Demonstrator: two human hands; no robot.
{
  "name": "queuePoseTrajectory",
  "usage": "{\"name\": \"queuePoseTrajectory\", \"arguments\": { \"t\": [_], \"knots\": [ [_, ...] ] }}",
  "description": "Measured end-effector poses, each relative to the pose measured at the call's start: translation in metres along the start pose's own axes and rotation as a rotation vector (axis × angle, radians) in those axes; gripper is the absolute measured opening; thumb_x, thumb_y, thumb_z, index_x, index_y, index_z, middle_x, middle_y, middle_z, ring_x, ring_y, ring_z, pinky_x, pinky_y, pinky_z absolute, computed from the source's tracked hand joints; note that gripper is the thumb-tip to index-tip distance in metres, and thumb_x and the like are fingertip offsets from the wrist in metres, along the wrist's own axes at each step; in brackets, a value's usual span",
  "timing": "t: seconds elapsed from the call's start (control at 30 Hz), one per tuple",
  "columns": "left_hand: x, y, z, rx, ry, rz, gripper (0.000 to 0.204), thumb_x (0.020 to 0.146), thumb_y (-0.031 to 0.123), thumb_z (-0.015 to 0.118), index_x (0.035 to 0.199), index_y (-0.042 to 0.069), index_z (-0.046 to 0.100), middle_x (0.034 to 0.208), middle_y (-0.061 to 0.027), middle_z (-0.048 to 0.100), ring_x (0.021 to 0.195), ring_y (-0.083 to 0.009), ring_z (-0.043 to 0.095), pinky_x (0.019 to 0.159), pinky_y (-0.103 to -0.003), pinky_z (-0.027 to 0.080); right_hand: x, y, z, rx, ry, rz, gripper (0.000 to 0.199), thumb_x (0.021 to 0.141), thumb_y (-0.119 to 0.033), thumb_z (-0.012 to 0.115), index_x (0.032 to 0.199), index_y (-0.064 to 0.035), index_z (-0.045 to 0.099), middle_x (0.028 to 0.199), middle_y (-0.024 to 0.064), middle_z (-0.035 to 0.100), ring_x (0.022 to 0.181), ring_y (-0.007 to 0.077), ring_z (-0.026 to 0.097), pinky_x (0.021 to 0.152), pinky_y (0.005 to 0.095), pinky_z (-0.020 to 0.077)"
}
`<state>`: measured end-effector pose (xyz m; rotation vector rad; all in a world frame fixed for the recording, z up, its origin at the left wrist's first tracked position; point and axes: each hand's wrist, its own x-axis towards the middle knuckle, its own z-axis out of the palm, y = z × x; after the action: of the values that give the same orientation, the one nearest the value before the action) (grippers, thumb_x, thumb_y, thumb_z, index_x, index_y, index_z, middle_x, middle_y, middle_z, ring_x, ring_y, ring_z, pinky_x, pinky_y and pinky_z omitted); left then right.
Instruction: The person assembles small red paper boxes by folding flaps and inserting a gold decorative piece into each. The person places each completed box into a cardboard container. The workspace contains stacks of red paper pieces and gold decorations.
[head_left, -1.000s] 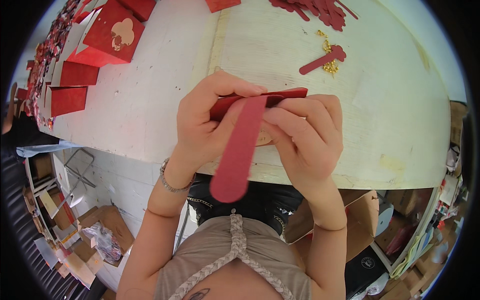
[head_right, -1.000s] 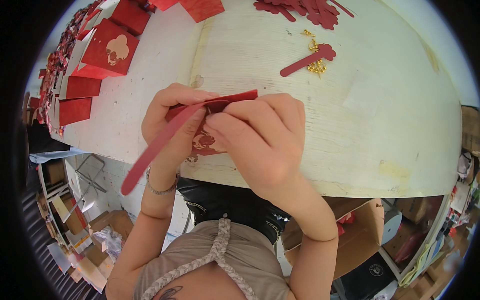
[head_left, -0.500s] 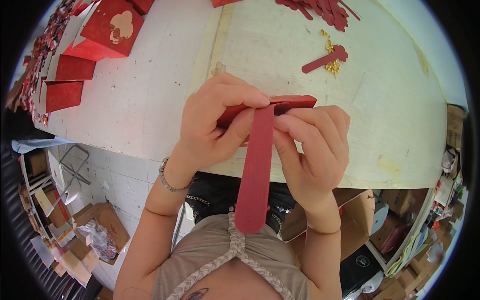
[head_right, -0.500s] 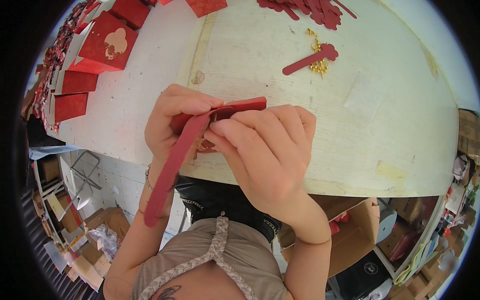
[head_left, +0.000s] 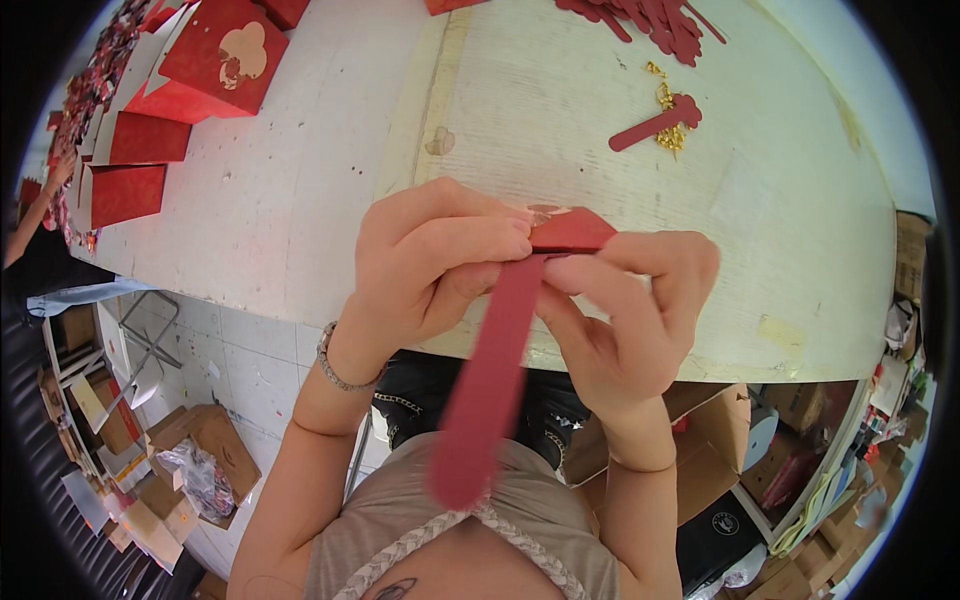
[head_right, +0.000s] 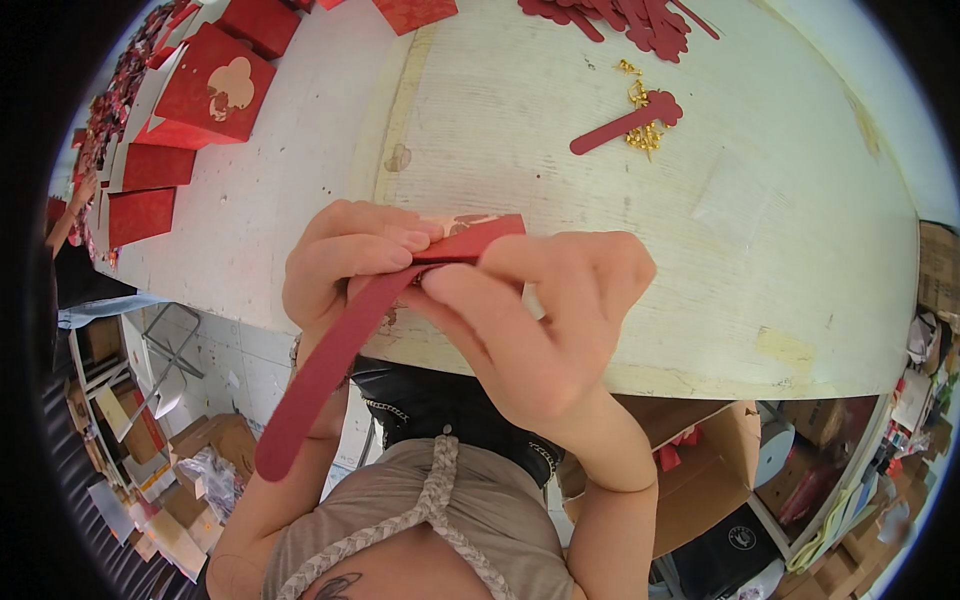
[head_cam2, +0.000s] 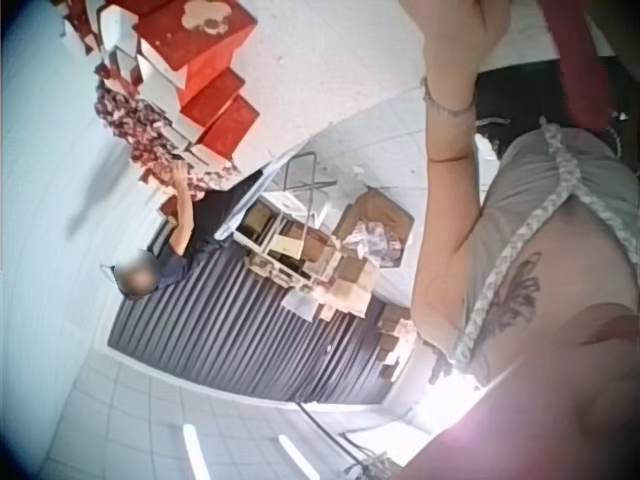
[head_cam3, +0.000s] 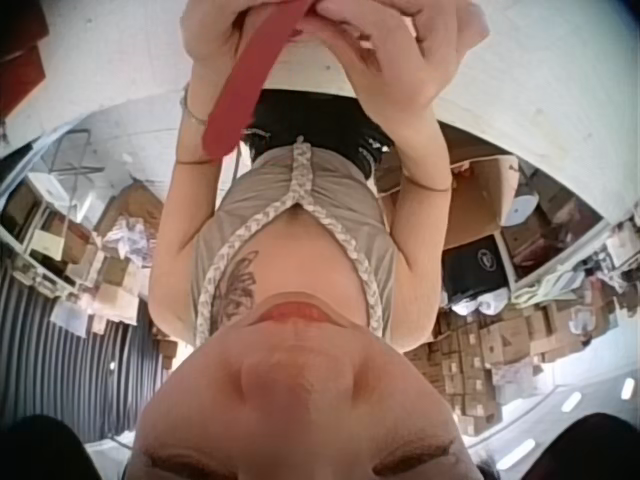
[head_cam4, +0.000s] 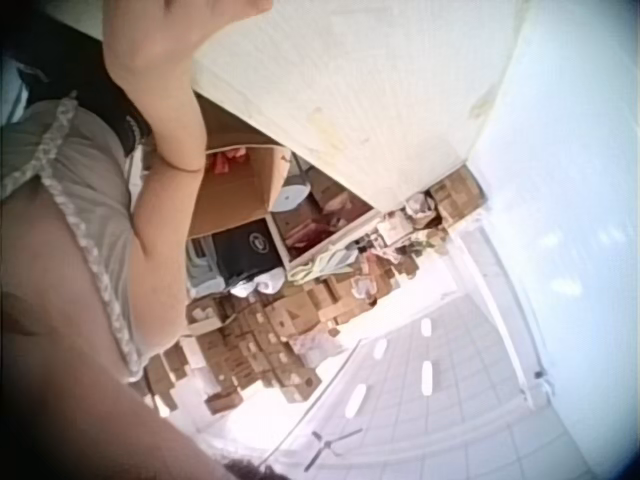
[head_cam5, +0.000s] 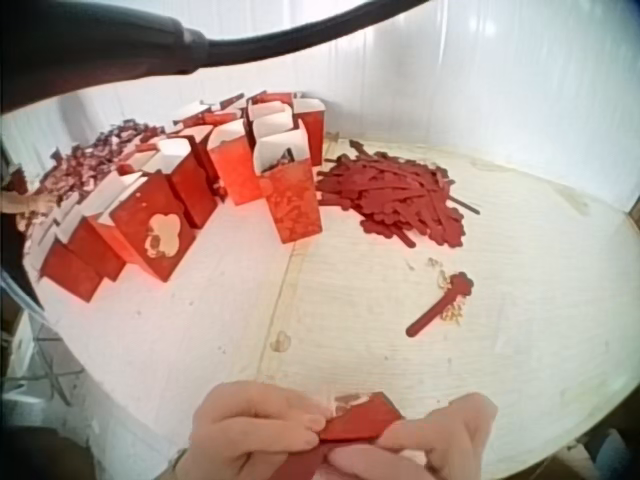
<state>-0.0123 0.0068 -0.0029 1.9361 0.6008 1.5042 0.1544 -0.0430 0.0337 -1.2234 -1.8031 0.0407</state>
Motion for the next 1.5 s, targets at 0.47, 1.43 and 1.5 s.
{"name": "queuePoseTrajectory", "arguments": {
  "t": [0.47, 1.43, 1.5],
  "knots": [
    [-0.006, 0.013, 0.005, 0.011, 0.059, -0.041, 0.021, 0.080, 0.019, 0.071, 0.091, 0.004, 0.063, 0.080, -0.0095, 0.062, 0.078, -0.0272, 0.066, 0.068, -0.035, 0.057, 0.001, 0.000, -0.002, 0.013, -0.041, -0.026, 0.030, 0.054, -0.013, 0.078, 0.081, -0.0169, 0.066, 0.095, -0.0015, 0.053, 0.089, 0.0179, 0.046, 0.079, 0.0365, 0.0270],
    [0.076, 0.040, -0.034, 0.483, -0.458, -0.152, 0.025, 0.063, -0.008, 0.067, 0.086, 0.001, 0.070, 0.076, -0.0074, 0.064, 0.065, -0.0176, 0.061, 0.057, -0.024, 0.048, 0.011, 0.024, 0.014, 0.467, -0.075, -0.157, 0.026, 0.063, -0.011, 0.076, 0.082, -0.0040, 0.060, 0.085, 0.0038, 0.062, 0.073, 0.0201, 0.056, 0.070, 0.0336, 0.0438],
    [0.068, 0.043, -0.029, 0.310, -0.349, -0.406, 0.021, 0.064, -0.011, 0.067, 0.083, -0.002, 0.069, 0.075, -0.0091, 0.066, 0.065, -0.0168, 0.062, 0.058, -0.023, 0.048, 0.006, 0.028, 0.014, 0.437, -0.059, -0.138, 0.026, 0.063, -0.011, 0.076, 0.081, -0.0045, 0.059, 0.085, 0.0038, 0.061, 0.073, 0.0195, 0.056, 0.069, 0.0331, 0.0436]
  ]
}}
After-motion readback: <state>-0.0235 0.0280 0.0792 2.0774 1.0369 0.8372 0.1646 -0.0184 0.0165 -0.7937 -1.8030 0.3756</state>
